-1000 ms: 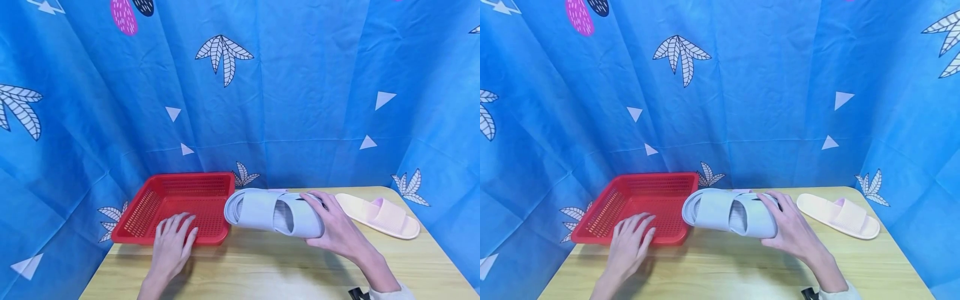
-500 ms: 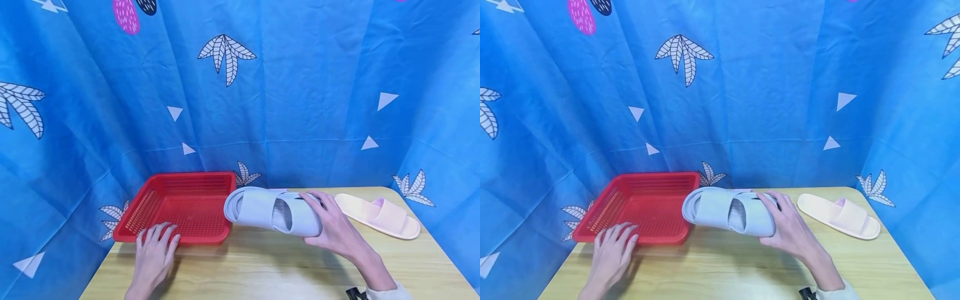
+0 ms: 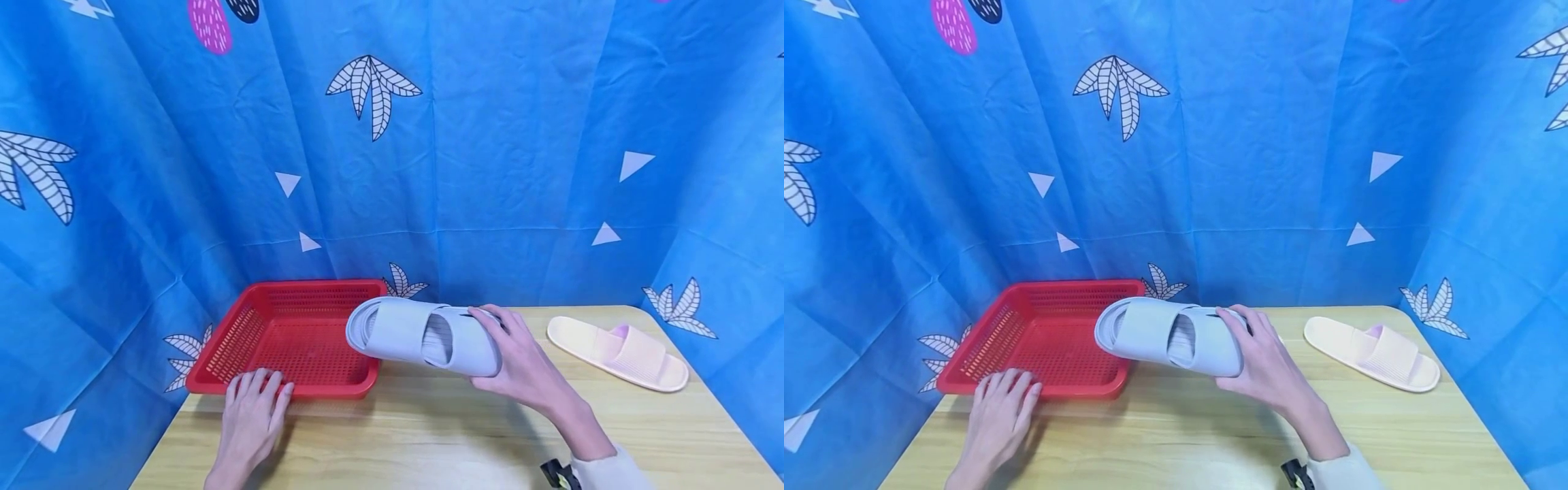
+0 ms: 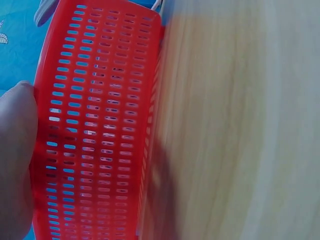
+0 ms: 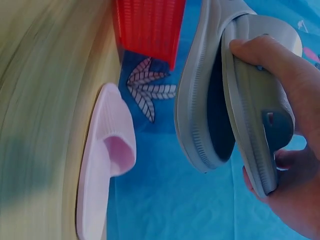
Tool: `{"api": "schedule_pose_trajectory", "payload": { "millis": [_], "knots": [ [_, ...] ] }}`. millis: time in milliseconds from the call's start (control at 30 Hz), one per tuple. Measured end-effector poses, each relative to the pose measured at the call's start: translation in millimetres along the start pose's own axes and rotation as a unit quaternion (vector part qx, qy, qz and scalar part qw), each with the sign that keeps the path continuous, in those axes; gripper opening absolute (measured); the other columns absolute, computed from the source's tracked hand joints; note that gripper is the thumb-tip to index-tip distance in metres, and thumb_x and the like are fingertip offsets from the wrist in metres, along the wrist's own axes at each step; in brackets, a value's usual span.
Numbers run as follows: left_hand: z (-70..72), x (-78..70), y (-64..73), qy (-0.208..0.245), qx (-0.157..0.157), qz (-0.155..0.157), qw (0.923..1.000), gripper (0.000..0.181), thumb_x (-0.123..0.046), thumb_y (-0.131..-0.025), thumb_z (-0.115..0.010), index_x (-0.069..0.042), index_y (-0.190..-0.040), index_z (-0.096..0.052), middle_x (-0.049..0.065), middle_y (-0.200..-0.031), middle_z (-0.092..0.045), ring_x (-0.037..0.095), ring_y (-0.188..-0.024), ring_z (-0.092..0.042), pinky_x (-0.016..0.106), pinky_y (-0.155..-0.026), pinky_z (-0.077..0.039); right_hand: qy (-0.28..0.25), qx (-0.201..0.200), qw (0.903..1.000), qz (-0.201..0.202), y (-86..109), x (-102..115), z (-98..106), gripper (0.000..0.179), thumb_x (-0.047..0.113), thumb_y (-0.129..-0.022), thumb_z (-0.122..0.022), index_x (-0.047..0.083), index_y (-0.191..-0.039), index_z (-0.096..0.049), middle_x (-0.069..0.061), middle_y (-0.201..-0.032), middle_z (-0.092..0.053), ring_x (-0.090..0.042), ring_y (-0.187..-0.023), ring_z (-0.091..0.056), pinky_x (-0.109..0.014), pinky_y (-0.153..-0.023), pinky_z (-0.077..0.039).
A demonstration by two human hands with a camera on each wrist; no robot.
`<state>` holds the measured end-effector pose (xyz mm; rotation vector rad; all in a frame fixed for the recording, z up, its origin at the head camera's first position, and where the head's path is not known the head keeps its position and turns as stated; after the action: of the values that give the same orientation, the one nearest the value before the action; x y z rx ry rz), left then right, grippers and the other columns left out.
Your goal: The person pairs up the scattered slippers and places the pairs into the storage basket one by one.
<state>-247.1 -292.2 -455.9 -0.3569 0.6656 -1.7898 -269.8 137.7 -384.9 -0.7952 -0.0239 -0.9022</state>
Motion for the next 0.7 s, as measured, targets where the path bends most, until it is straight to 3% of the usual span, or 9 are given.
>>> {"api": "schedule_pose_trajectory", "payload": {
  "millis": [267, 533, 700],
  "knots": [
    [-2.6, 0.9, -0.7, -0.011, 0.02, -0.002, 0.9997, 0.035, -0.031, -0.102, -0.057, -0.002, -0.111, -0.072, 0.019, -0.109, -0.065, 0.04, -0.107, -0.052, 0.061, -0.095, -0.033, -0.028, 0.007, 0.9996, 0.006, -22.3, 19, -18, 0.103, 0.038, -0.06, -0.096, 0.013, -0.149, -0.05, -0.015, -0.144, -0.049, -0.033, -0.126, -0.048, -0.055, -0.087, -0.052],
    [1.7, 1.8, -1.7, 0.002, -0.019, -0.016, 0.9997, 0.023, -0.023, -0.099, -0.051, -0.007, -0.099, -0.067, 0.015, -0.097, -0.062, 0.038, -0.095, -0.051, 0.061, -0.09, -0.033, -0.036, 0.031, 0.9987, -0.016, -47.9, 36, -39, 0.093, 0.039, -0.066, -0.095, 0.014, -0.146, -0.053, -0.013, -0.144, -0.049, -0.033, -0.122, -0.049, -0.051, -0.089, -0.053],
    [0.6, 2.1, -1.6, 0.007, -0.026, -0.021, 0.9994, 0.022, -0.023, -0.098, -0.051, -0.007, -0.097, -0.066, 0.015, -0.096, -0.062, 0.039, -0.094, -0.052, 0.061, -0.089, -0.034, -0.033, 0.048, 0.9982, -0.016, -65.6, 50, -54, 0.091, 0.041, -0.068, -0.094, 0.012, -0.145, -0.053, -0.015, -0.143, -0.051, -0.033, -0.119, -0.05, -0.048, -0.087, -0.052]
  ]
}}
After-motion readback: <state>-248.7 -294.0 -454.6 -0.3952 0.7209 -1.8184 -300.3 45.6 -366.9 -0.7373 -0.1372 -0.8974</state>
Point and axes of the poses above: each hand's wrist, its own y-axis away from the middle knuckle, its own z-axis out of the back of the hand, x = y × z, the point moved 8 cm from there along -y, towards the middle knuckle
